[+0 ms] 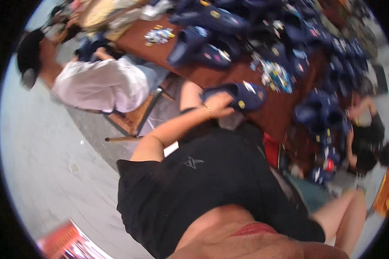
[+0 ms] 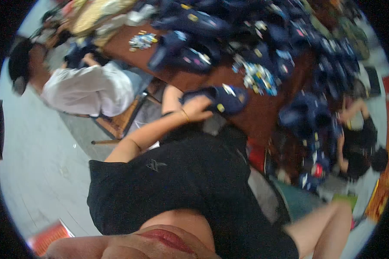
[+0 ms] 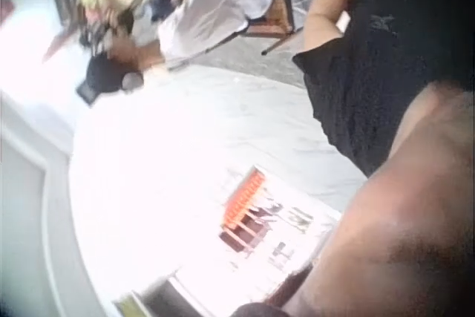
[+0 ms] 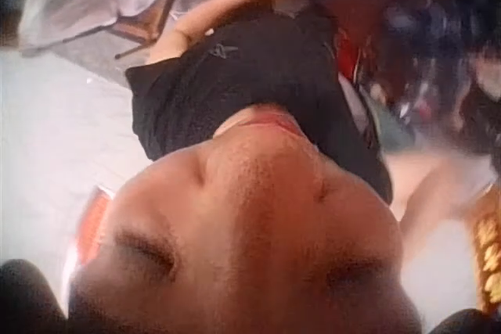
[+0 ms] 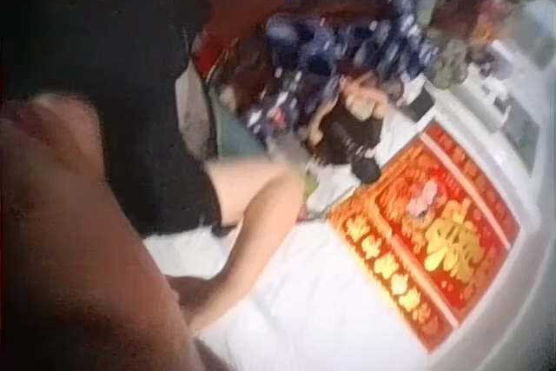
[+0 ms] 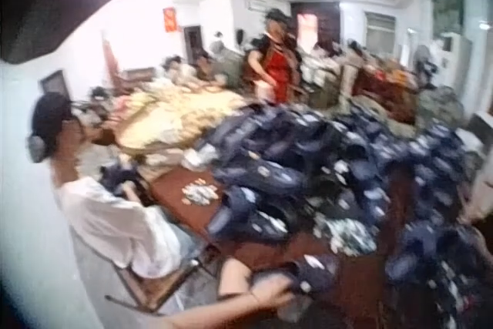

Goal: Attaching decorative charms and accessories into the holes of blue clogs.

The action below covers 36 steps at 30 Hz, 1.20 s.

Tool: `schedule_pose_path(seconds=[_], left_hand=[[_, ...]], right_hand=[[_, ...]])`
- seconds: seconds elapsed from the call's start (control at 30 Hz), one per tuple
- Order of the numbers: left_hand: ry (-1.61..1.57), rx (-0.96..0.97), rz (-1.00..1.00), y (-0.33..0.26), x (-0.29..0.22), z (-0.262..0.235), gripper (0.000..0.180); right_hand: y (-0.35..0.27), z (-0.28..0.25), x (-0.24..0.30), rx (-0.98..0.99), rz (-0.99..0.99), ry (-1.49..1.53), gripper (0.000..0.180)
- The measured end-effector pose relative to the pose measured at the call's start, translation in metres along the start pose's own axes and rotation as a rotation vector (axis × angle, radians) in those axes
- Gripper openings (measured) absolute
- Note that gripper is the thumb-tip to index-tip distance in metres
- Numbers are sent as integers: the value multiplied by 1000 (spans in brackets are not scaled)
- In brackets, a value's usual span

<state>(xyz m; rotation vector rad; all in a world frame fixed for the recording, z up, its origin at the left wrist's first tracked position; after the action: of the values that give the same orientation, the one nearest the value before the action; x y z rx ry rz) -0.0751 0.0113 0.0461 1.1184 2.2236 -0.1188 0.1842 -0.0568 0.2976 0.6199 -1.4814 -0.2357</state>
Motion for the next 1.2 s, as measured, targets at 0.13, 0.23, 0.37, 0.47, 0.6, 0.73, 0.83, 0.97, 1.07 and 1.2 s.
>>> schedule_pose_path(seconds=[0.13, 0.23, 0.37, 0.47, 0.6, 0.73, 0.83, 0.97, 1.07, 1.2], left_hand=[[-78, 67, -18, 17, 4, 21, 31], [-63, -94, -51, 3, -4, 15, 34], [-71, -277, -150, 3, -3, 21, 37], [-88, -127, -352, 15, -2, 29, 39], [-226, -173, -212, 25, 3, 44, 36], [-186, -106, -159, 25, 16, 37, 40], [-46, 31, -165, 34, 17, 43, 48], [92, 12, -106, 36, 17, 53, 57], [92, -48, -99, 34, 23, 55, 57], [32, 74, -181, 39, 23, 53, 55]], right_hand=[[-46, -42, 20, -294, 179, -60, 29], [-84, -78, -3, -442, 227, -8, 29], [-87, -88, -115, -605, 510, -739, 25], [-128, -98, -246, -550, 672, -966, 27], [-141, -96, -300, -641, 775, -1204, 25], [-127, -67, -300, -602, 823, -1233, 26], [-127, -67, -297, -497, 827, -1299, 25], [-114, -66, -300, -498, 689, -1279, 23], [-92, -35, -294, -562, 730, -717, 19], [-69, 8, -289, -560, 743, -232, 15]])
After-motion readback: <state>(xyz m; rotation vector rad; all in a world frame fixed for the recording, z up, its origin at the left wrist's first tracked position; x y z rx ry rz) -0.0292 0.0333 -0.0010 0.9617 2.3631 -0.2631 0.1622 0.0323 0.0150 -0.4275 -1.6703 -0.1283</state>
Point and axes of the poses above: each hand's wrist, its own y-axis towards the middle knuckle, its own z-axis out of the palm, x = y × z, the point moved 1 cm from there along y, towards the middle knuckle
